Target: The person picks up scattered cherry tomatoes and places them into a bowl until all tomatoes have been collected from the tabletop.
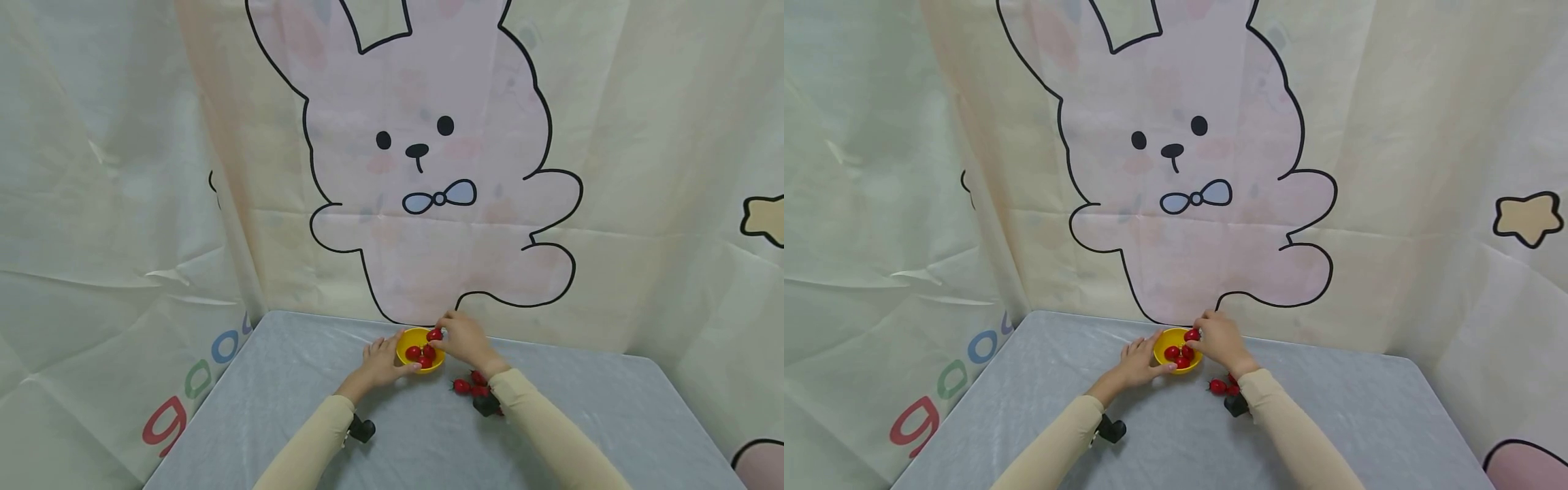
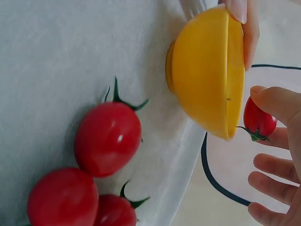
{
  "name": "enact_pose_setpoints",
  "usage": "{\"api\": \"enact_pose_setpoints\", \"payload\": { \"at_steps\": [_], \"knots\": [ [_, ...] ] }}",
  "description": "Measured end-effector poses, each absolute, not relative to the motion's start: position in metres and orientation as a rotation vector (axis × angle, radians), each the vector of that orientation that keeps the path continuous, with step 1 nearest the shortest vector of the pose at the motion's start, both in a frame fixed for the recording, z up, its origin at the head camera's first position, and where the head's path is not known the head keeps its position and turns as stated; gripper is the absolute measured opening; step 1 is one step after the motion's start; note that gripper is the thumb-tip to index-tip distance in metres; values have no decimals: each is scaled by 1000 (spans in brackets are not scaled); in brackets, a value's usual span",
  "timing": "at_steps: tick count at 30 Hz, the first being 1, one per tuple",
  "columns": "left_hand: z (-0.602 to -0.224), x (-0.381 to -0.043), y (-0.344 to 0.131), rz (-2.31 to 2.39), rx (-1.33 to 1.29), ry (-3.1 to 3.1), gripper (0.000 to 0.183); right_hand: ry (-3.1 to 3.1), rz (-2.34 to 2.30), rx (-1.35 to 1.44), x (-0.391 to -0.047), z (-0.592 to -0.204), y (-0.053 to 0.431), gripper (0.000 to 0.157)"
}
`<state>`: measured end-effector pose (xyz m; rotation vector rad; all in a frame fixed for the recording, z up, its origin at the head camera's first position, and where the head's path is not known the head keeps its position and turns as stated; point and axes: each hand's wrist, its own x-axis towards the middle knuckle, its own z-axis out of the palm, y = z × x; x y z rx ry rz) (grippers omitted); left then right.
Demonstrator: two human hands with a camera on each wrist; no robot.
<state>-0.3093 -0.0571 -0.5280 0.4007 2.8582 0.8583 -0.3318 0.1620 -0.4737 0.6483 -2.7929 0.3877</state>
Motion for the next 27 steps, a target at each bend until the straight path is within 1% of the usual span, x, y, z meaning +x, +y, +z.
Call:
{"api": "enact_pose_setpoints", "payload": {
  "at_steps": [14, 22, 27],
  "knots": [
    [-529, -312, -57, 850, 419, 2871, 95, -2819, 351, 657, -333, -483, 150, 34],
    [-530, -311, -57, 863, 415, 2869, 96, -2838, 333, 687, -329, -487, 146, 40],
    [-531, -311, -57, 860, 418, 2874, 95, -2838, 309, 680, -329, -491, 144, 40]
  ]
}}
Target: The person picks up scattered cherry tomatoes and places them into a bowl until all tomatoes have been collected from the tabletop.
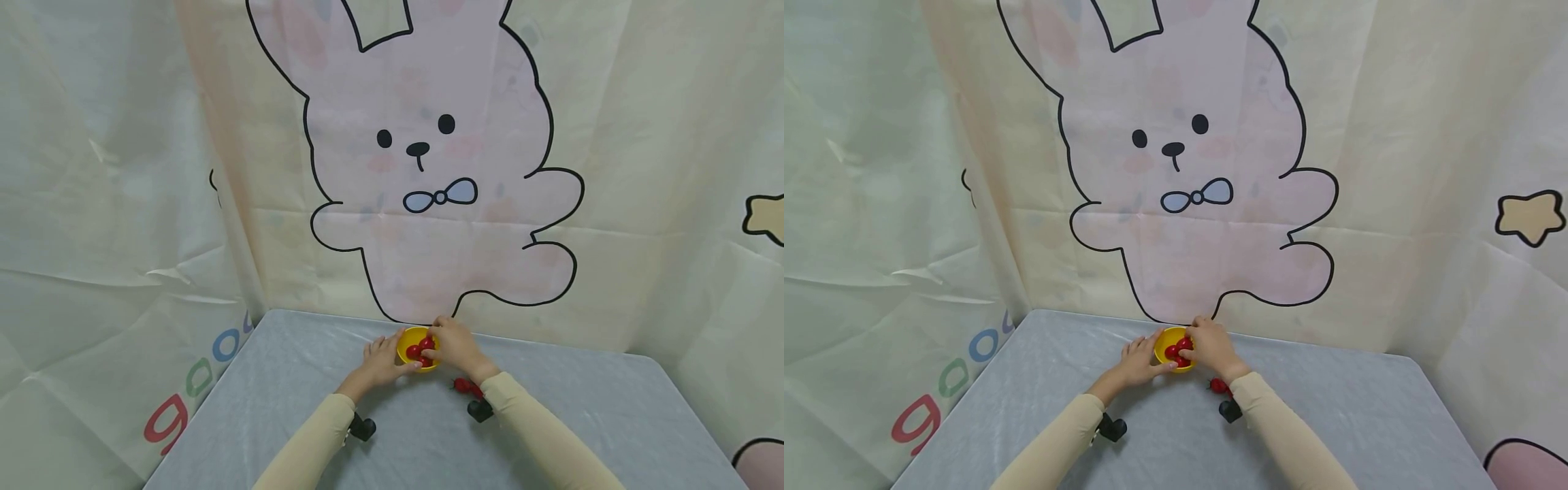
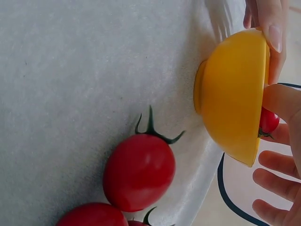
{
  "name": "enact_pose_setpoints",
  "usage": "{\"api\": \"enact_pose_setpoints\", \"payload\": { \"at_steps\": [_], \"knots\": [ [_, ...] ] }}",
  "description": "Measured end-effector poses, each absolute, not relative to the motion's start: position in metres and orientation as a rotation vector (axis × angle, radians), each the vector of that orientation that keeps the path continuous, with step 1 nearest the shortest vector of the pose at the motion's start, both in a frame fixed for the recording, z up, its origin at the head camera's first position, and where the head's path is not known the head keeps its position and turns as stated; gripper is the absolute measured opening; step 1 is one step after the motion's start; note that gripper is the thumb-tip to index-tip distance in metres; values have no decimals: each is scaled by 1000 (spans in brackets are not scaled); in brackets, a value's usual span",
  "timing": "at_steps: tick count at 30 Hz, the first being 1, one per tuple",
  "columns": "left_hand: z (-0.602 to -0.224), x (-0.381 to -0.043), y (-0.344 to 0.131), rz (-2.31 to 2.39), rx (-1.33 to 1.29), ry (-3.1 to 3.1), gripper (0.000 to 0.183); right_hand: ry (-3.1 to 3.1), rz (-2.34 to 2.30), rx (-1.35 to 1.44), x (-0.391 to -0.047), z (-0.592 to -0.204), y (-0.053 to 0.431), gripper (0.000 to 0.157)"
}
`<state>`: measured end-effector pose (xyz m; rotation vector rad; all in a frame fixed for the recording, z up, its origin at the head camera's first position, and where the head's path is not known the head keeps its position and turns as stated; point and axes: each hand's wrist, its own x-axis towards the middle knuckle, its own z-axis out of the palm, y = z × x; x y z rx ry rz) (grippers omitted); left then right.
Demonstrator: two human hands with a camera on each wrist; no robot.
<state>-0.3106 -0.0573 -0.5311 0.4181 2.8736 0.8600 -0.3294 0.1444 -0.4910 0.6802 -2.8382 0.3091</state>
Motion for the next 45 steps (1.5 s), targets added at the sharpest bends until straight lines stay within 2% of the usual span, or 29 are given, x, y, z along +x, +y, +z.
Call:
{"api": "enact_pose_setpoints", "payload": {
  "at_steps": [27, 45],
  "knots": [
    [-530, -311, -58, 882, 447, 2878, 97, -2815, 362, 701, -324, -491, 148, 43],
    [-526, -308, -58, 878, 444, 2877, 95, -2837, 541, 594, -316, -487, 182, 38]
  ]
}}
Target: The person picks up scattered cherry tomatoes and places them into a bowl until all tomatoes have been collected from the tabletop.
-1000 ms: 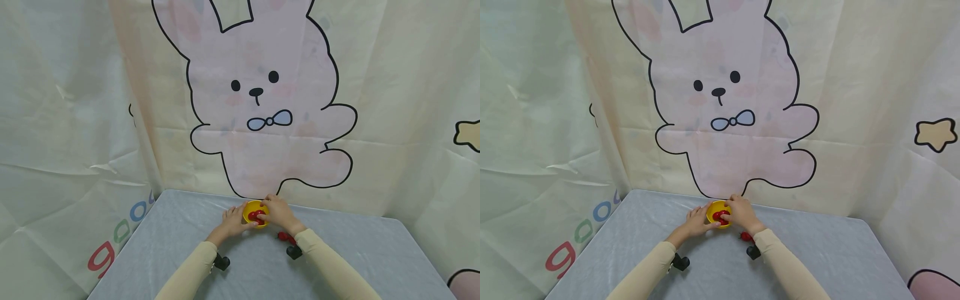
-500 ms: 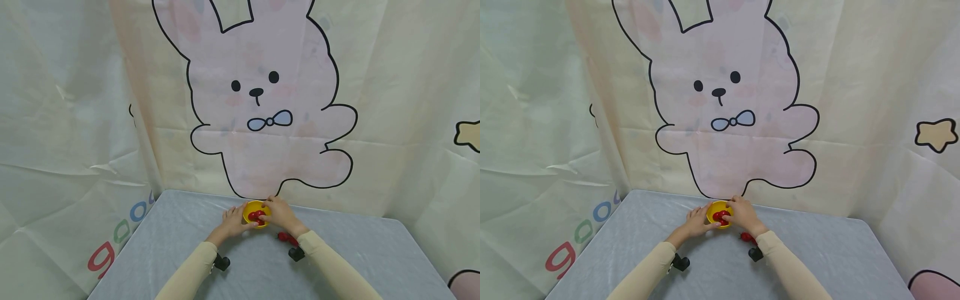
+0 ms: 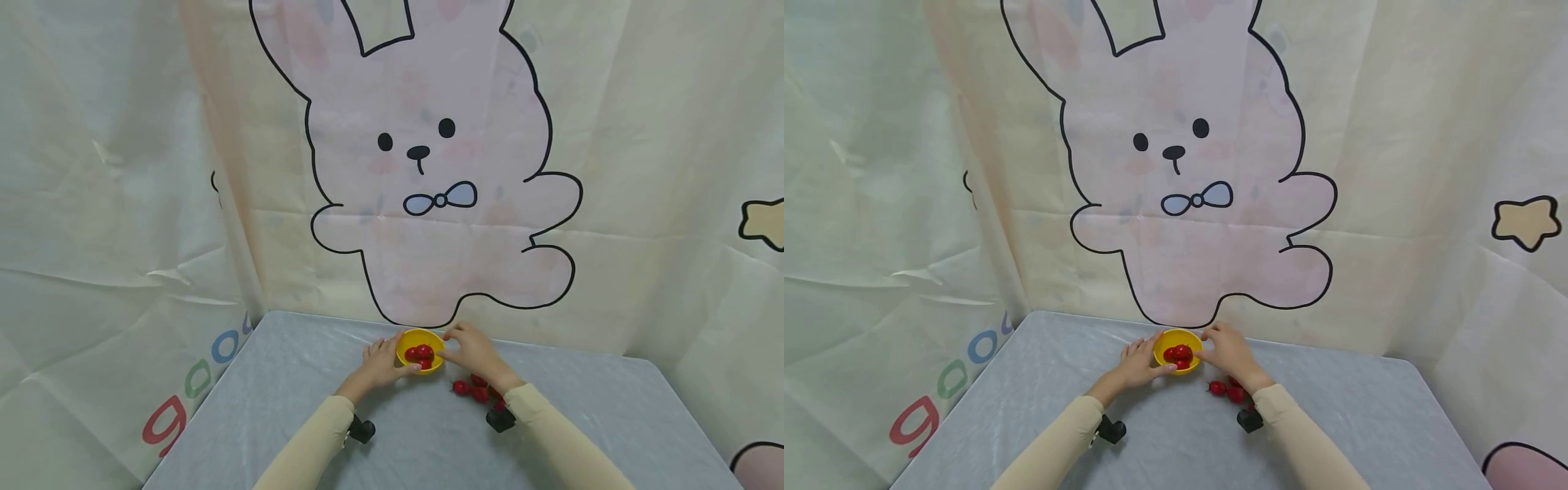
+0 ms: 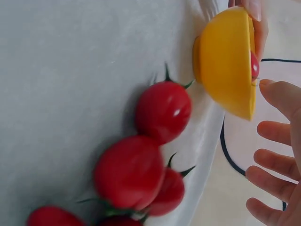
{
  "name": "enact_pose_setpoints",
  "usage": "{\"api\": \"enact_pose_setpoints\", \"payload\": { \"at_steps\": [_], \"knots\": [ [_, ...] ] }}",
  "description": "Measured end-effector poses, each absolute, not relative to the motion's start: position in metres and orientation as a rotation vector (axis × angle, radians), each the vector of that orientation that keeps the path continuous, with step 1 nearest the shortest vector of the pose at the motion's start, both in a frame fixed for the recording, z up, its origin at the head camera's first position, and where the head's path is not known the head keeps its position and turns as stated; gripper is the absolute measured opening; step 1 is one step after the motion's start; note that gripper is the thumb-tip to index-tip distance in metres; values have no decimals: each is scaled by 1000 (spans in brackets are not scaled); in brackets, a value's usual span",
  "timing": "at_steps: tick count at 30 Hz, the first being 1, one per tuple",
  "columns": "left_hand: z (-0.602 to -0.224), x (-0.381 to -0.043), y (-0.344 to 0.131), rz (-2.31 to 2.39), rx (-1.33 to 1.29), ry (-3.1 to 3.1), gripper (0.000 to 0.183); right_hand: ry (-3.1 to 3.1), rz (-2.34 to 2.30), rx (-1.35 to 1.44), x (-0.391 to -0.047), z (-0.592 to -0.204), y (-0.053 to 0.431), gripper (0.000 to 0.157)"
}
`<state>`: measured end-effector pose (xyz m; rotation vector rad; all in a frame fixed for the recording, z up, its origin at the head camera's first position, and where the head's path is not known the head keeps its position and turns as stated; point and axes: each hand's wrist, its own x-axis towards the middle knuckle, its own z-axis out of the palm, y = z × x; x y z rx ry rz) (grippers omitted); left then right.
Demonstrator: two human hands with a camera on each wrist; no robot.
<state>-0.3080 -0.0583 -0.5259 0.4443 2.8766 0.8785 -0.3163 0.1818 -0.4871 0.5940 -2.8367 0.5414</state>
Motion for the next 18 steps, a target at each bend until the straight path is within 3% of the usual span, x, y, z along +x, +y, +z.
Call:
{"api": "enact_pose_setpoints", "payload": {
  "at_steps": [18],
  "knots": [
    [-528, -308, -57, 869, 412, 2867, 98, -2912, 540, 433, -292, -500, 231, 33]
  ]
}}
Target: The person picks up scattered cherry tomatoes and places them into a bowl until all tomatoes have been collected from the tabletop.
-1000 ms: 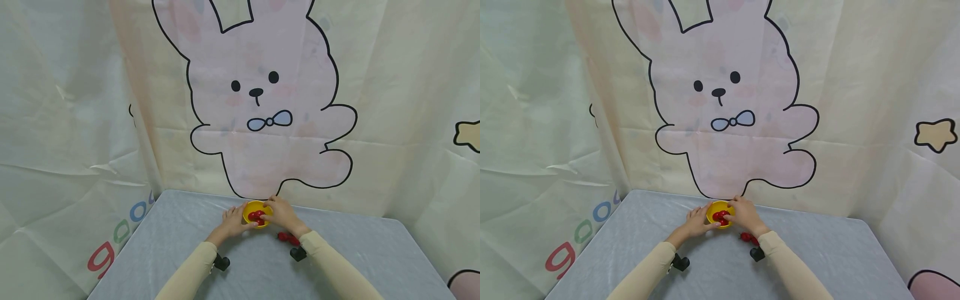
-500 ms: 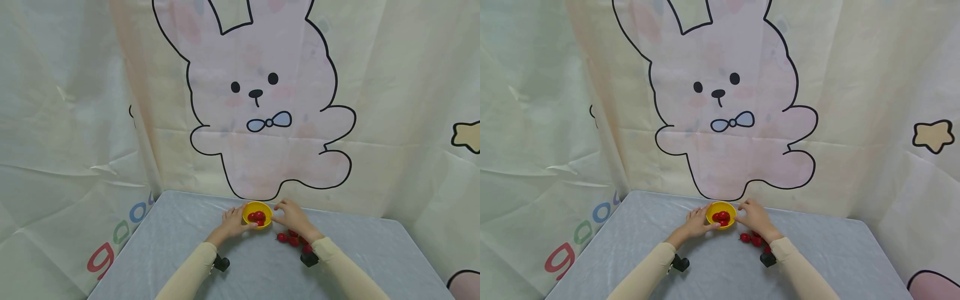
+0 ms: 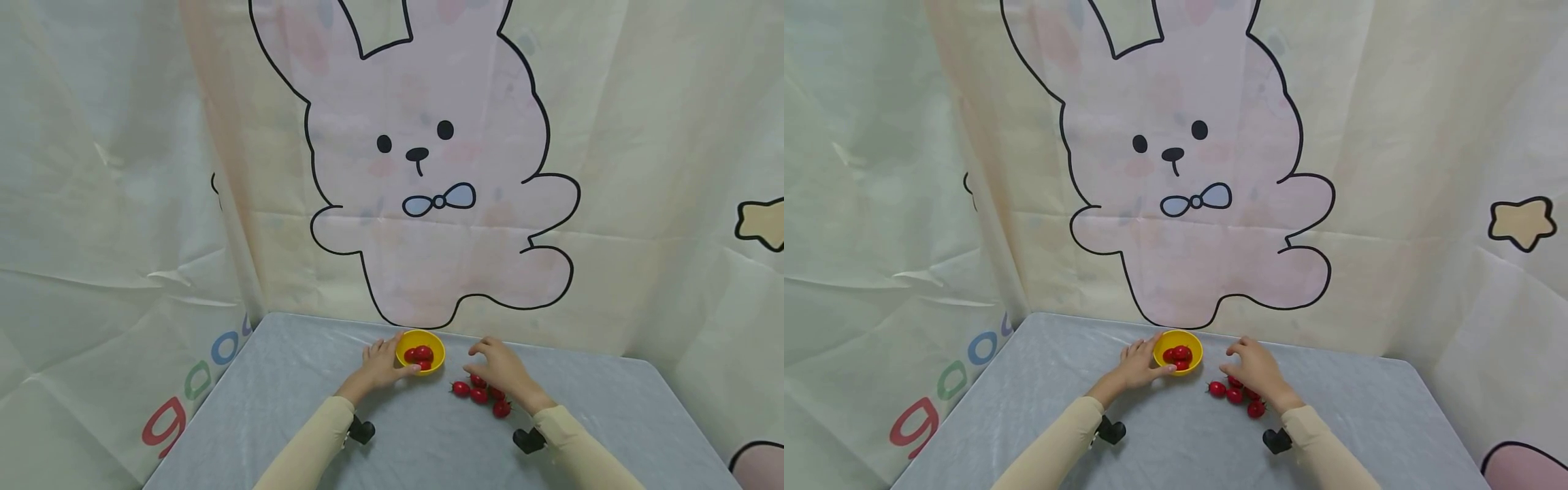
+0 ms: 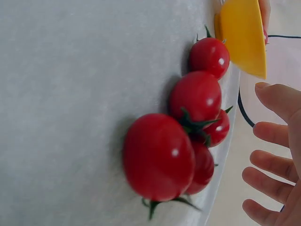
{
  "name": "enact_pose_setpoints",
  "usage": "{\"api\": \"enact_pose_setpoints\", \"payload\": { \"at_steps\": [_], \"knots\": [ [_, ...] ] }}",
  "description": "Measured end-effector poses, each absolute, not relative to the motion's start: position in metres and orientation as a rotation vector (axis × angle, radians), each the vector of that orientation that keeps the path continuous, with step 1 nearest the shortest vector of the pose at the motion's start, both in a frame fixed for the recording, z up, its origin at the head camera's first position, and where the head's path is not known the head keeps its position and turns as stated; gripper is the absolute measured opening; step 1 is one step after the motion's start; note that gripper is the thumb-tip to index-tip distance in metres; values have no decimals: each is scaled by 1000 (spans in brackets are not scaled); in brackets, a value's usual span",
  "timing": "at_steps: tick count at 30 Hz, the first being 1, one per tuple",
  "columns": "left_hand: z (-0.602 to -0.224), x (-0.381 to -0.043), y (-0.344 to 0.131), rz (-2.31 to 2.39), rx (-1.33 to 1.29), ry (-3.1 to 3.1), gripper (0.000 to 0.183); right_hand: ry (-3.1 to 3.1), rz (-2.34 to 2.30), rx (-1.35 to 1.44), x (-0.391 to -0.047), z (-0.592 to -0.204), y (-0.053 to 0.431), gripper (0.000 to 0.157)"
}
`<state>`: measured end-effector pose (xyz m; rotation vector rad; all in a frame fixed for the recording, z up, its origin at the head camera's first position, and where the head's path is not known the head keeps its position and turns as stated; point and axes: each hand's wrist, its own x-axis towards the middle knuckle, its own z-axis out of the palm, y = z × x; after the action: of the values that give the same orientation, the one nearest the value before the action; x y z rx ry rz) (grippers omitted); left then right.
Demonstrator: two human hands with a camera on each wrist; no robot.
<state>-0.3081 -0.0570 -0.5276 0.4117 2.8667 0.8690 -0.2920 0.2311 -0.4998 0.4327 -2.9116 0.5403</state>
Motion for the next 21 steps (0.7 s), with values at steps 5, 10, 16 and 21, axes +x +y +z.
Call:
{"api": "enact_pose_setpoints", "payload": {
  "at_steps": [5, 10, 16, 21],
  "knots": [
    [-527, -307, -57, 873, 414, 2866, 97, -2929, 530, 403, -289, -504, 237, 31],
    [-527, -306, -56, 870, 412, 2867, 96, -2931, 532, 411, -285, -509, 243, 30],
    [-527, -307, -57, 871, 411, 2865, 96, -2943, 532, 405, -280, -511, 247, 30],
    [-525, -307, -57, 877, 413, 2863, 94, -2964, 517, 405, -278, -512, 249, 31]
  ]
}}
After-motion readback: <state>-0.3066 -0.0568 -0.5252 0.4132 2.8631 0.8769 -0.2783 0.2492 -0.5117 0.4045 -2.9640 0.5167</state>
